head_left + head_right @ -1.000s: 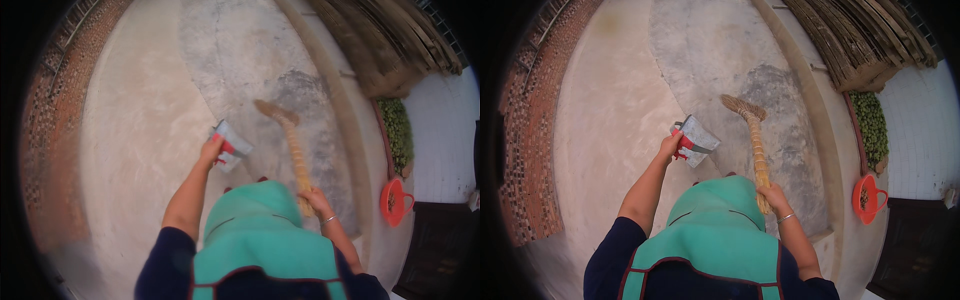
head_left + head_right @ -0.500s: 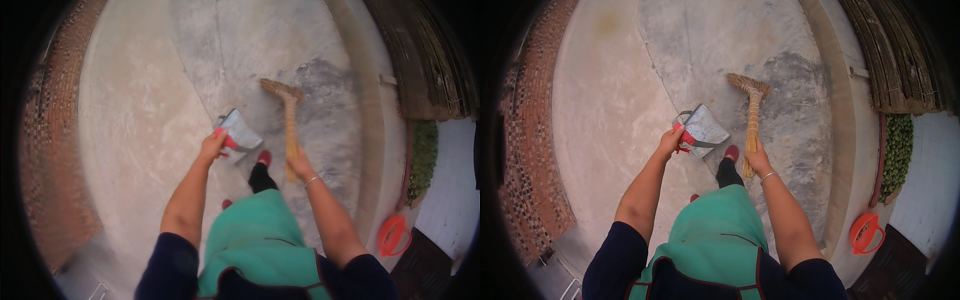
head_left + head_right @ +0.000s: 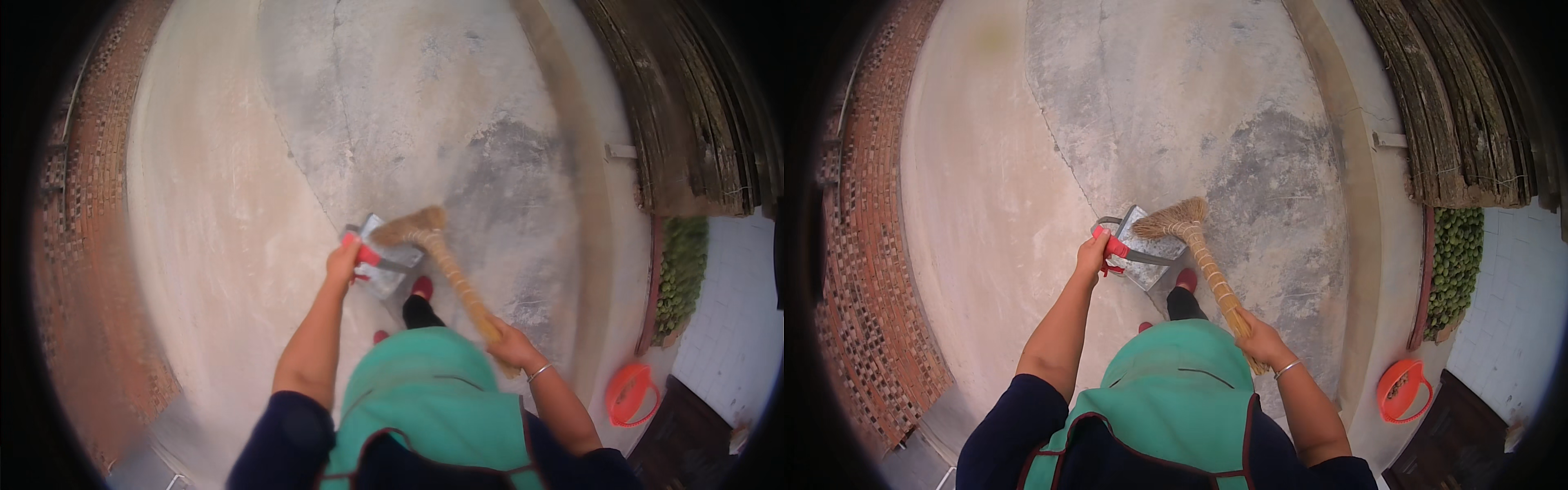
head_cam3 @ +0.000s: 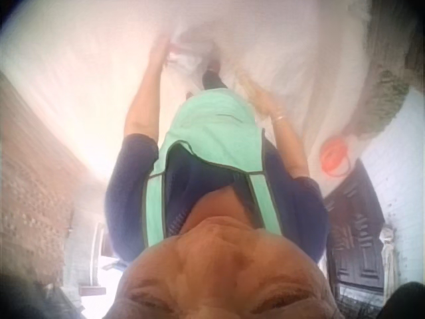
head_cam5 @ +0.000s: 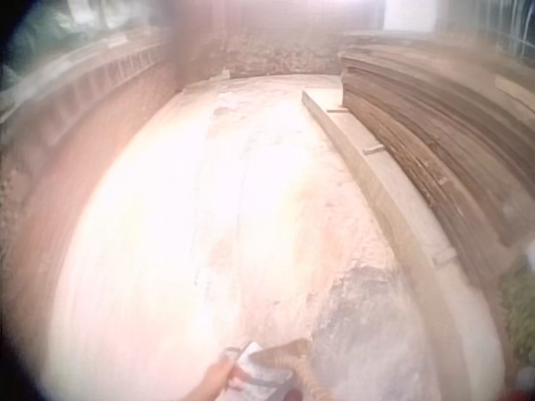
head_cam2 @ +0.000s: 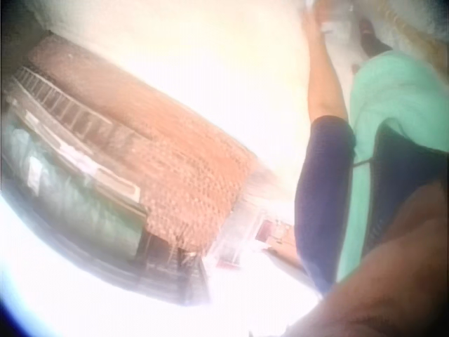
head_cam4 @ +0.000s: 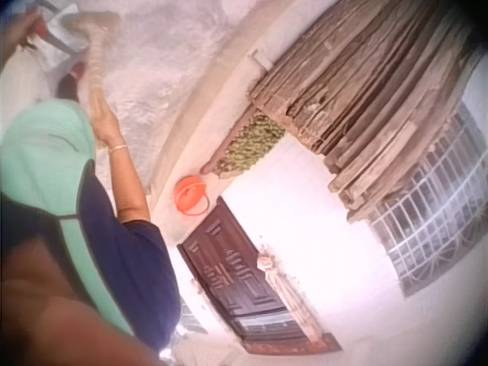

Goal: The person sweeps corn husks and small green fruit into a dustpan using a broom. They walk across a concrete courtyard, collecting debris into piles and then sweeping them into the metal dustpan.

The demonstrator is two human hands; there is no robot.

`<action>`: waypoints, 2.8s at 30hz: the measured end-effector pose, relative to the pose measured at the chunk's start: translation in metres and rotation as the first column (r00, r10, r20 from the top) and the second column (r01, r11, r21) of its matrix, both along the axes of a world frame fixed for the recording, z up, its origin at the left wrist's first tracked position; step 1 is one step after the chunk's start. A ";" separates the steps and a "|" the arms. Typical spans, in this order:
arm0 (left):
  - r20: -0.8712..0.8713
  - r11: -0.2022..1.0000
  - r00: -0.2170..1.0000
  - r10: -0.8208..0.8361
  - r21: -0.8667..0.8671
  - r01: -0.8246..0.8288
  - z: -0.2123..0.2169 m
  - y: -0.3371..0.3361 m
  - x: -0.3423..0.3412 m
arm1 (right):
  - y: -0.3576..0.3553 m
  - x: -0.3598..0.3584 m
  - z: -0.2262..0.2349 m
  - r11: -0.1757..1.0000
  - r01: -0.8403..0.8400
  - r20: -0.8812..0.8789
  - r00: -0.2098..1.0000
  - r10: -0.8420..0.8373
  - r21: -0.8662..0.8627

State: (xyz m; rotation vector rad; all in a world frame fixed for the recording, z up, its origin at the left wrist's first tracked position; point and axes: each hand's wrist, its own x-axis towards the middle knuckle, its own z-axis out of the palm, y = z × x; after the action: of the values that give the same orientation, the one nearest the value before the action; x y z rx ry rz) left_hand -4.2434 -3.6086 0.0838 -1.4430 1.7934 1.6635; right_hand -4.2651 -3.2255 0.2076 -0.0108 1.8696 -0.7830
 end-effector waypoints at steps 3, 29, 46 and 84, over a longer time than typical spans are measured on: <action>-0.182 0.992 0.976 0.120 -0.026 -0.127 0.045 -0.025 -0.032 | -0.021 -0.018 0.027 0.989 0.087 -0.085 0.992 -0.098 -0.117; -0.428 0.900 0.793 0.434 0.155 -0.408 0.216 -0.473 -0.525 | -0.457 -0.560 0.130 0.736 0.424 0.056 0.882 -0.467 -0.528; -0.390 0.726 0.662 0.640 0.027 -0.687 0.212 -0.850 -0.818 | -0.847 -1.039 0.110 0.730 0.479 0.271 0.878 -0.395 -0.487; -0.376 0.828 0.761 0.528 0.030 -0.560 0.253 -1.744 -1.951 | -1.662 -2.097 0.102 0.610 0.669 0.303 0.740 -0.600 -0.426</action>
State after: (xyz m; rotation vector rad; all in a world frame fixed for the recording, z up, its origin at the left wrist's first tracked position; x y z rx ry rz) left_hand -6.1946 -5.3525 0.3367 -1.9364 1.7339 2.3051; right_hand -6.3617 -4.8875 0.3096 0.3914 1.4655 -1.7338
